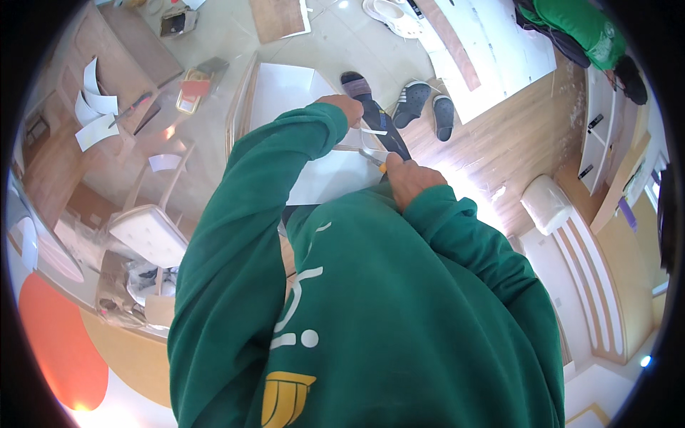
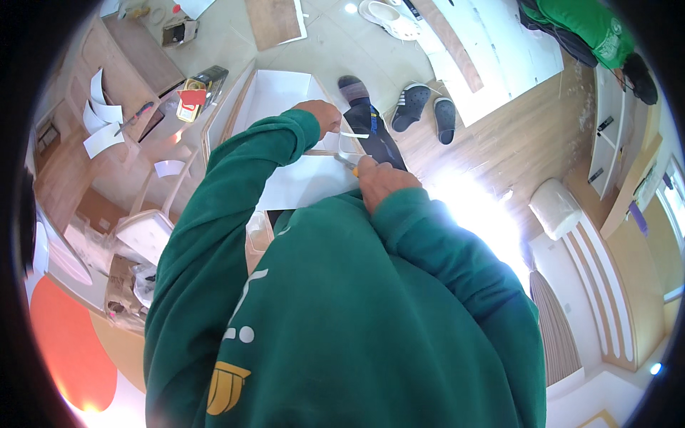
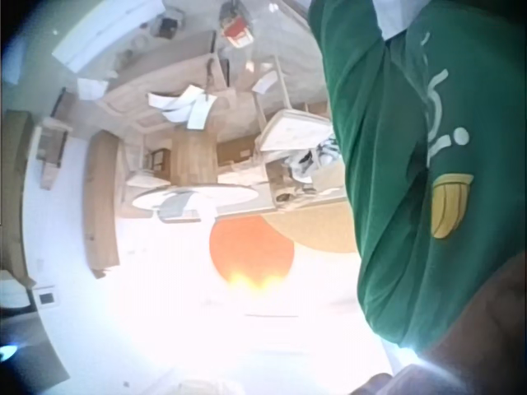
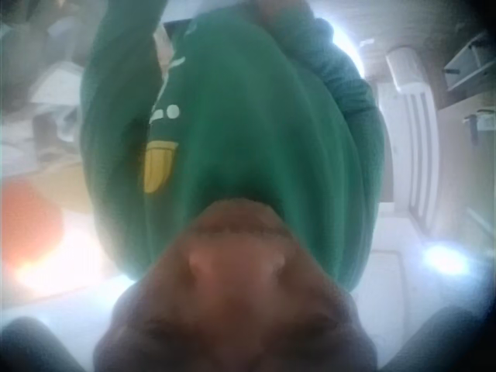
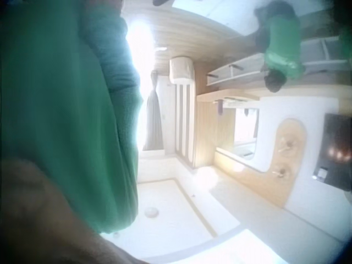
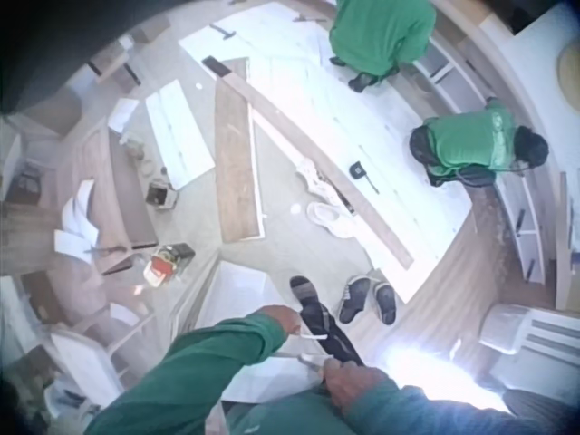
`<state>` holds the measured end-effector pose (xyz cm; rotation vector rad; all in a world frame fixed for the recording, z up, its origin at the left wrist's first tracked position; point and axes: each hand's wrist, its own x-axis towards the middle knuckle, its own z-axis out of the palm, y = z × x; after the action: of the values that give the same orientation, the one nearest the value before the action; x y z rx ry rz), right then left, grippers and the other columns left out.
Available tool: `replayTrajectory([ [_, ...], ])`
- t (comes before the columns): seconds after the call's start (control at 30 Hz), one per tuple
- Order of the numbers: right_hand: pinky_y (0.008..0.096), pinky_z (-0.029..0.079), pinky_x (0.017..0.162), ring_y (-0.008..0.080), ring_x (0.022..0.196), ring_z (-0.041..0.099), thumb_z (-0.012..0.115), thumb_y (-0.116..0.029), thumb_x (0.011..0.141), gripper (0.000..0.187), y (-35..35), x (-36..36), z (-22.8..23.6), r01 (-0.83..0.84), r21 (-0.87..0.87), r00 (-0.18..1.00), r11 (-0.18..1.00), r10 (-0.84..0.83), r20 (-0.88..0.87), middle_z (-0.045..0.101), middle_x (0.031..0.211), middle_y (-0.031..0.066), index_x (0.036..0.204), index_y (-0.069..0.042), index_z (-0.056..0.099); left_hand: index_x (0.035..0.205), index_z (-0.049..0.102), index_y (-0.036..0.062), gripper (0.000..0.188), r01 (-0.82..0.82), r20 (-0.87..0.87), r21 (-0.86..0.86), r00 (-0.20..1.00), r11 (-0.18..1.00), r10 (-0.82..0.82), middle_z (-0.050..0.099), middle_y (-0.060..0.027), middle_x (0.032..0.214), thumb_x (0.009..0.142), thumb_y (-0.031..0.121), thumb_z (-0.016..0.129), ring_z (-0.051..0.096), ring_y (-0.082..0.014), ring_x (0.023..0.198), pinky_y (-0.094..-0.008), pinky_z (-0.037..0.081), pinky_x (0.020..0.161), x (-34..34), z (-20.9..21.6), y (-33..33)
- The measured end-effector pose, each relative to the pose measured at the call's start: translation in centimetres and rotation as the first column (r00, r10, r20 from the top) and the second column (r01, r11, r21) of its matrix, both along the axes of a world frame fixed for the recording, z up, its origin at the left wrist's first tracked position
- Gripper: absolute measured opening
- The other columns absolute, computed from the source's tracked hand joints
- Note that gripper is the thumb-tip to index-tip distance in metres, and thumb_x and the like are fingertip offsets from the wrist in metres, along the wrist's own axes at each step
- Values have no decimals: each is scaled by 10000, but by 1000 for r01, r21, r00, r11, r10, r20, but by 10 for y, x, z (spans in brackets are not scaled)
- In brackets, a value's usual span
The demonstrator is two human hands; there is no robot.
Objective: The person assembles a white cabinet by cutting and removing protective film from a panel, then attaching a metal drawer slide to the interior. They use a utility knife to trim the film and a screwdriver to secure the slide.
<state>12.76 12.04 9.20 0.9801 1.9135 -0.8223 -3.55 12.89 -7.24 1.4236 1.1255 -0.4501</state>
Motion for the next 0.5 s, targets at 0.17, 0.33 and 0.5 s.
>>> replayTrajectory([
  [0.17,460,536,696,361,822,672,514,-137,878,187,4,-17,-11,65,-52,991,997,-58,121,646,901,200,1027,-37,460,1093,669,57,288,61,2,47,998,997,-62,668,-181,1075,860,220,621,636,-332,1036,-443,498,876,5,-13,8],
  [0.33,466,527,709,373,833,665,491,-153,896,175,12,-13,-8,44,-95,997,995,-38,61,642,931,190,1025,-39,461,1073,675,90,248,41,28,40,999,998,-42,675,-169,1062,863,205,608,641,-328,1023,-432,498,885,12,-12,2],
  [0.5,452,534,648,352,766,663,483,-126,890,138,7,28,-3,13,-53,991,998,-20,-131,617,869,159,996,-40,464,1013,679,117,196,32,42,58,999,998,-34,677,-150,966,906,244,575,634,-330,940,-431,488,835,12,-21,-5],
])
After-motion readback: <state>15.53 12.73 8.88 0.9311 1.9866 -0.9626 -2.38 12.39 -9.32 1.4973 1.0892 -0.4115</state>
